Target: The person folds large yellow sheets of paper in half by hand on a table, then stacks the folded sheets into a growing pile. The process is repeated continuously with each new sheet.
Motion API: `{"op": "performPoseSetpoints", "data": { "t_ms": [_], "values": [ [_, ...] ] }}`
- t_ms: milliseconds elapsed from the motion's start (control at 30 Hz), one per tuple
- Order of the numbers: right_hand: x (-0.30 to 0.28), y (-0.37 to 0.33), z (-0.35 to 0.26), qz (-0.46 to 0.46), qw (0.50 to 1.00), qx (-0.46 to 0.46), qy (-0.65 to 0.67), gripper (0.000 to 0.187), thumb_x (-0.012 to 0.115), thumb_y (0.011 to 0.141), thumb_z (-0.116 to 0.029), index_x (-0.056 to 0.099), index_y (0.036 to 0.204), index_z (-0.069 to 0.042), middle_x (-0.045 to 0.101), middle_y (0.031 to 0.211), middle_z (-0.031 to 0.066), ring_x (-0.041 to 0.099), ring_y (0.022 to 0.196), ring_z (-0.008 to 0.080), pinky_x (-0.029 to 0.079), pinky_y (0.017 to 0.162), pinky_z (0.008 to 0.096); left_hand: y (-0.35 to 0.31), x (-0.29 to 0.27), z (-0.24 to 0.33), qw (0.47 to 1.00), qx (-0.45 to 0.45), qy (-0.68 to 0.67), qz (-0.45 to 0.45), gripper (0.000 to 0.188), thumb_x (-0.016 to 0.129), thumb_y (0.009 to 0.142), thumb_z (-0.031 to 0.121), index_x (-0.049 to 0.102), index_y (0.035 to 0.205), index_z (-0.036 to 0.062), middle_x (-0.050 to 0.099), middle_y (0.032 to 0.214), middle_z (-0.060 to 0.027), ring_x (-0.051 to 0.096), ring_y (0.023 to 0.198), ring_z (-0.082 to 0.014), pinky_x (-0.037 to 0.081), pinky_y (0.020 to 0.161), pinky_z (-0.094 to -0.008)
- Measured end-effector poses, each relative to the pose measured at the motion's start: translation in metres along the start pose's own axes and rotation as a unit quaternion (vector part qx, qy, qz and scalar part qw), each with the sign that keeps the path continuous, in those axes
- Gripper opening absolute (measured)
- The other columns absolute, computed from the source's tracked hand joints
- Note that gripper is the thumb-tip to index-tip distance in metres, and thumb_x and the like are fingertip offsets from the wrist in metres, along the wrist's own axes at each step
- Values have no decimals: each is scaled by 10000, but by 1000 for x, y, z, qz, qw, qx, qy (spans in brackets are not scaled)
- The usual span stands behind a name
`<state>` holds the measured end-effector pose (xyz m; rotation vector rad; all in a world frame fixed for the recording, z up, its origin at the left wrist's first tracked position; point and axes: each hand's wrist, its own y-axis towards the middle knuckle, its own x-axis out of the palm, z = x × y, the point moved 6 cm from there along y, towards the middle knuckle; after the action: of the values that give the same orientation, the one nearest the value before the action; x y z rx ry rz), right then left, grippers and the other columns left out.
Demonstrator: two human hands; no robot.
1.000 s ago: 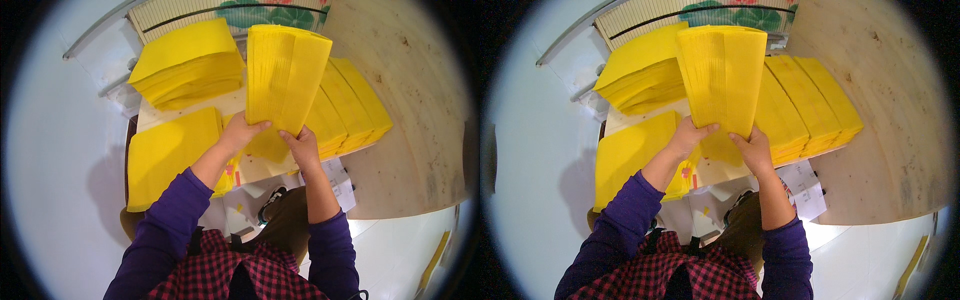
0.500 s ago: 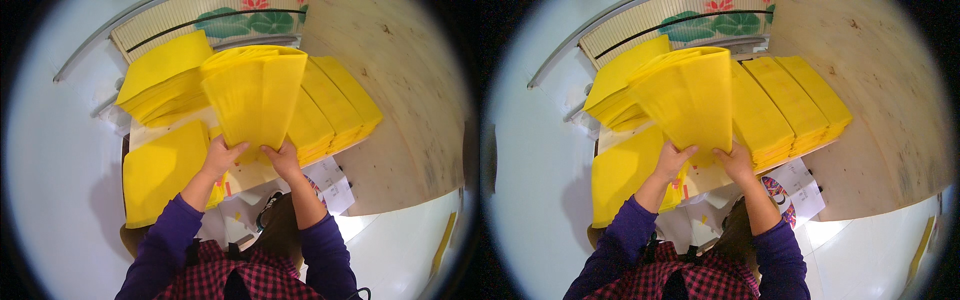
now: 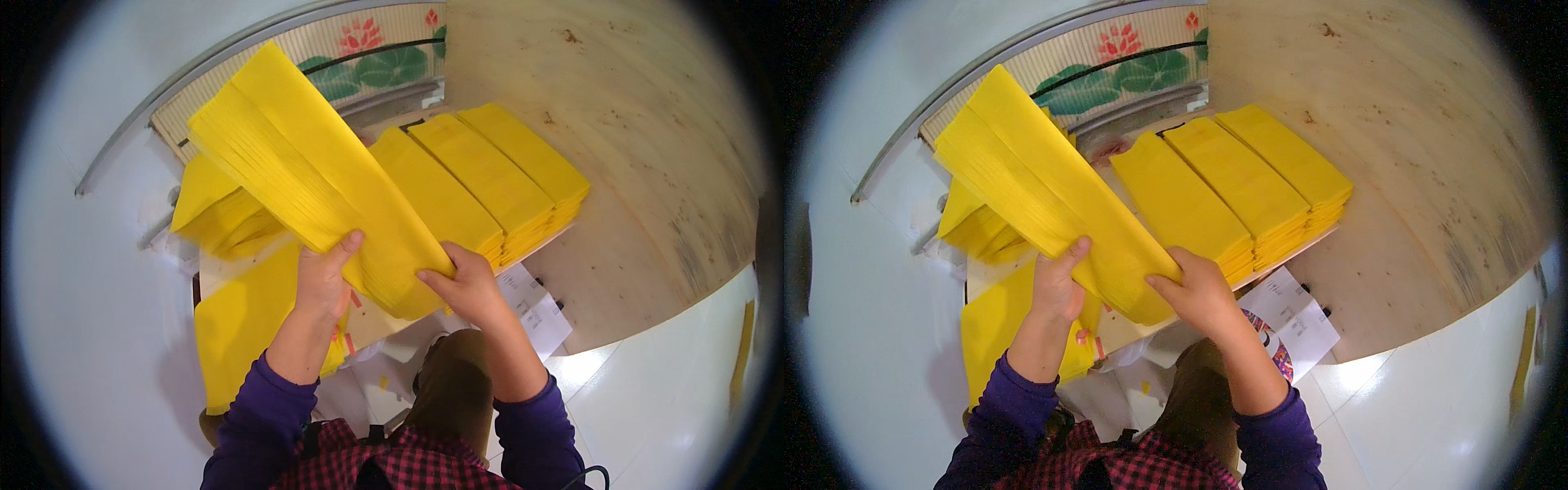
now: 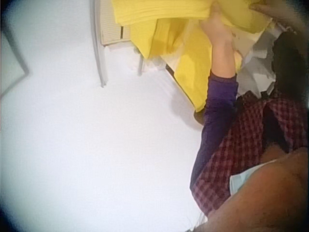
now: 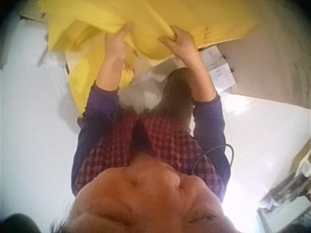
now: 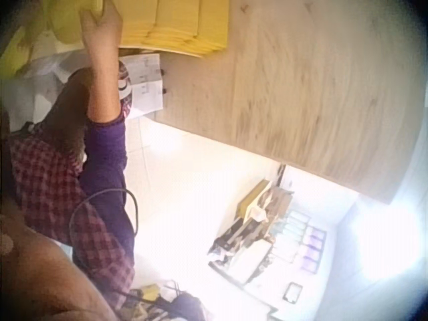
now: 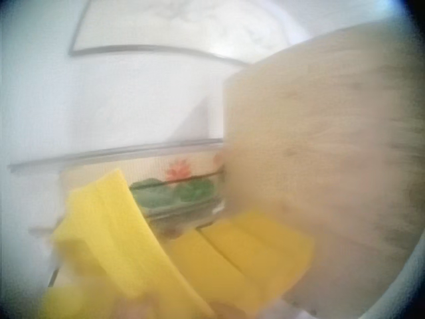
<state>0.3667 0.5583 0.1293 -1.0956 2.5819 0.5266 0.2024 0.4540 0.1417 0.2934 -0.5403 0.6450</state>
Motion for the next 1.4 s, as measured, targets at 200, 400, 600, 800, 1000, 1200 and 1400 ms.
{"op": "performPoseSetpoints", "data": {
  "t_ms": [200,400,600,800,1000,1200,1400],
  "values": [
    [-49,-37,55,89,970,120,195,248,665,874,-141,622,1047,31,668,828,90,629,706,167,504,655,283,34,57,-30,997,-47,-33,-59,446,668,844,26,511,1262,43,581,1229,-73,556,1131,-236,453,984,-381],
    [-108,-29,88,230,938,114,232,227,633,900,-91,599,1072,52,656,828,61,622,674,112,524,610,243,86,118,-85,992,-68,-68,-87,384,618,879,8,510,1247,8,587,1208,-106,579,1098,-254,481,956,-381],
    [-148,9,125,294,919,124,232,231,650,864,-108,568,988,70,626,734,109,621,578,145,528,523,267,151,140,-141,986,-148,-48,-65,368,628,874,22,524,1227,14,592,1221,-114,583,1095,-271,486,956,-413],
    [-161,39,155,289,924,179,173,246,666,839,-106,545,953,75,629,708,126,613,517,166,508,481,272,186,122,-188,965,-255,19,58,321,608,889,39,525,1196,-4,598,1189,-140,598,1071,-278,514,924,-404],
    [-164,39,152,313,929,159,116,384,668,827,-83,515,1149,59,619,662,110,602,496,153,493,469,268,187,113,-196,968,-245,29,36,322,563,899,12,487,1212,-5,571,1180,-157,594,1052,-297,539,880,-446],
    [-164,43,146,325,932,143,79,433,651,855,-82,499,1252,-1,602,641,65,557,485,106,463,465,247,195,117,-199,971,-233,10,47,322,566,898,11,488,1210,-5,569,1180,-157,594,1043,-306,543,861,-459],
    [-166,37,147,353,923,129,85,413,616,884,-70,484,1271,-10,602,645,56,515,468,90,422,454,230,196,120,-195,978,-195,12,76,273,536,916,13,507,1186,-14,589,1181,-166,607,1038,-312,530,901,-448]
  ]
}}
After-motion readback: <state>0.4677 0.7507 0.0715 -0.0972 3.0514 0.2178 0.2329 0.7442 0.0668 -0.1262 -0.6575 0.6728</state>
